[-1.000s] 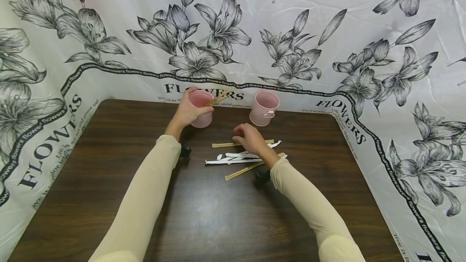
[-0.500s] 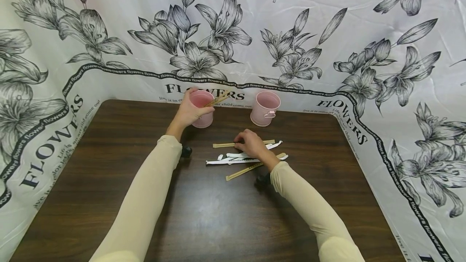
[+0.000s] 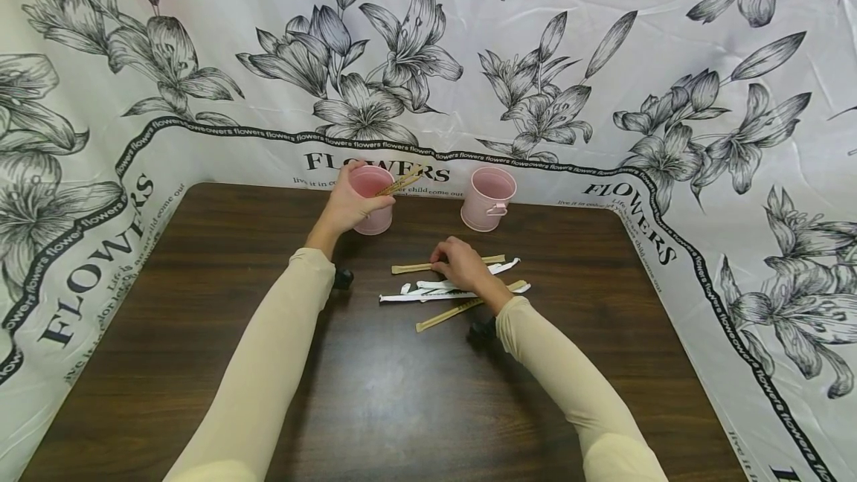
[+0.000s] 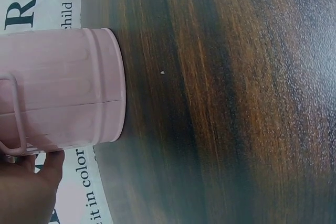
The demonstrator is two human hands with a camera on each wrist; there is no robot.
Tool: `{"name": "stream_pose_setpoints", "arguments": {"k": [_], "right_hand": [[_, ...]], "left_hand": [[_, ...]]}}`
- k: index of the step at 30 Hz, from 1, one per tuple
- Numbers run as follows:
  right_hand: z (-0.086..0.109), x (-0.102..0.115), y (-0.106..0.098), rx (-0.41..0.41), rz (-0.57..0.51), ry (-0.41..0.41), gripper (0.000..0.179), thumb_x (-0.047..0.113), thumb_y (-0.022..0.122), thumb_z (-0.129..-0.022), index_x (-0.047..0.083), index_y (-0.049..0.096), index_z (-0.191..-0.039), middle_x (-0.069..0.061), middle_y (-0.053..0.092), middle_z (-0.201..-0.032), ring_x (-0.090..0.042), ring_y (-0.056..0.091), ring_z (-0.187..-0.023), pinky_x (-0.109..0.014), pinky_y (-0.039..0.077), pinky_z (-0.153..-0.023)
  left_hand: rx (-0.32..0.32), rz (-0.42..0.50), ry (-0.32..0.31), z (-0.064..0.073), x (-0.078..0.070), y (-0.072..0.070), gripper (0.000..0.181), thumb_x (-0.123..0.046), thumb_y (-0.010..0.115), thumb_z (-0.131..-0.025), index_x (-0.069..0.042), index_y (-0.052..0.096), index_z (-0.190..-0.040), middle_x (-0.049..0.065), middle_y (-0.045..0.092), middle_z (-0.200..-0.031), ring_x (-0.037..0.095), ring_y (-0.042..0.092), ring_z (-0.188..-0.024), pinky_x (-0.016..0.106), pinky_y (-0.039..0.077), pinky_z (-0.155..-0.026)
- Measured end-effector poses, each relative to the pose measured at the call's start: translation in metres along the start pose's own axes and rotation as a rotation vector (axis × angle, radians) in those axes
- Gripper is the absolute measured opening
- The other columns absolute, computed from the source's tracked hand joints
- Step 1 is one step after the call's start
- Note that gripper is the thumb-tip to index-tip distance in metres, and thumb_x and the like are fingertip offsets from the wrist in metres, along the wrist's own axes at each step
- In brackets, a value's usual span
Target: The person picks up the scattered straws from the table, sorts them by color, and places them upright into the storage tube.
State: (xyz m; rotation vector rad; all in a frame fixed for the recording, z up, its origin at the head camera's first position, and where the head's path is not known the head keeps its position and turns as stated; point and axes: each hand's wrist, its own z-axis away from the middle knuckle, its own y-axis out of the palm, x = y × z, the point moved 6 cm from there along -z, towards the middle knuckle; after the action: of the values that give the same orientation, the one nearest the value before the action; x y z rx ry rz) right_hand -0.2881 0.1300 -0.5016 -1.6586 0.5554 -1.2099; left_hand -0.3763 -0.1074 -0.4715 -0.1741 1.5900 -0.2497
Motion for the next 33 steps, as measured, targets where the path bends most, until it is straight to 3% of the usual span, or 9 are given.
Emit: {"name": "stream_pose_setpoints", "arguments": {"k": [10,16,20,28,33], "right_hand": [[-0.003,-0.002,-0.030,-0.158,-0.182,-0.039,0.009,0.014,0.071,-0.096,0.007,0.068,-0.101,-0.009,0.069,-0.099,-0.020,0.061,-0.085,-0.035,0.050,-0.079],[-0.001,0.006,-0.054,-0.321,-0.258,-0.135,0.019,0.008,0.066,-0.098,0.004,0.068,-0.116,-0.012,0.065,-0.101,-0.021,0.058,-0.087,-0.029,0.047,-0.076],[0.001,0.012,-0.070,-0.435,-0.318,-0.147,0.018,0.008,0.067,-0.097,0.004,0.071,-0.114,-0.012,0.064,-0.099,-0.019,0.055,-0.081,-0.026,0.046,-0.072],[0.006,0.026,-0.095,-0.612,-0.629,-0.076,0.018,0.012,0.067,-0.099,-0.001,0.062,-0.109,-0.011,0.059,-0.080,-0.006,0.047,-0.059,-0.019,0.038,-0.052],[0.008,0.032,-0.106,-0.740,-0.760,-0.092,0.023,0.008,0.065,-0.099,-0.007,0.055,-0.113,-0.018,0.065,-0.089,-0.002,0.049,-0.050,-0.017,0.041,-0.047]], "left_hand": [[0.003,-0.013,0.019,-0.002,-0.002,0.000,0.107,-0.028,0.092,-0.075,-0.015,0.025,-0.156,0.019,0.045,-0.147,0.032,0.050,-0.131,0.051,0.044,-0.112],[-0.002,-0.006,0.018,-0.002,-0.003,0.000,0.105,-0.030,0.093,-0.074,-0.016,0.027,-0.156,0.018,0.046,-0.145,0.031,0.051,-0.129,0.051,0.045,-0.110],[0.005,-0.013,0.010,-0.003,-0.001,0.000,0.108,-0.032,0.093,-0.074,-0.016,0.025,-0.157,0.019,0.045,-0.147,0.032,0.050,-0.130,0.052,0.045,-0.111],[0.006,-0.027,-0.014,-0.001,0.002,-0.001,0.109,-0.036,0.093,-0.074,-0.019,0.025,-0.157,0.018,0.044,-0.148,0.032,0.049,-0.131,0.053,0.045,-0.111],[0.009,-0.026,-0.004,-0.002,0.002,0.000,0.110,-0.036,0.093,-0.074,-0.017,0.025,-0.157,0.019,0.045,-0.148,0.033,0.050,-0.131,0.052,0.045,-0.111]]}}
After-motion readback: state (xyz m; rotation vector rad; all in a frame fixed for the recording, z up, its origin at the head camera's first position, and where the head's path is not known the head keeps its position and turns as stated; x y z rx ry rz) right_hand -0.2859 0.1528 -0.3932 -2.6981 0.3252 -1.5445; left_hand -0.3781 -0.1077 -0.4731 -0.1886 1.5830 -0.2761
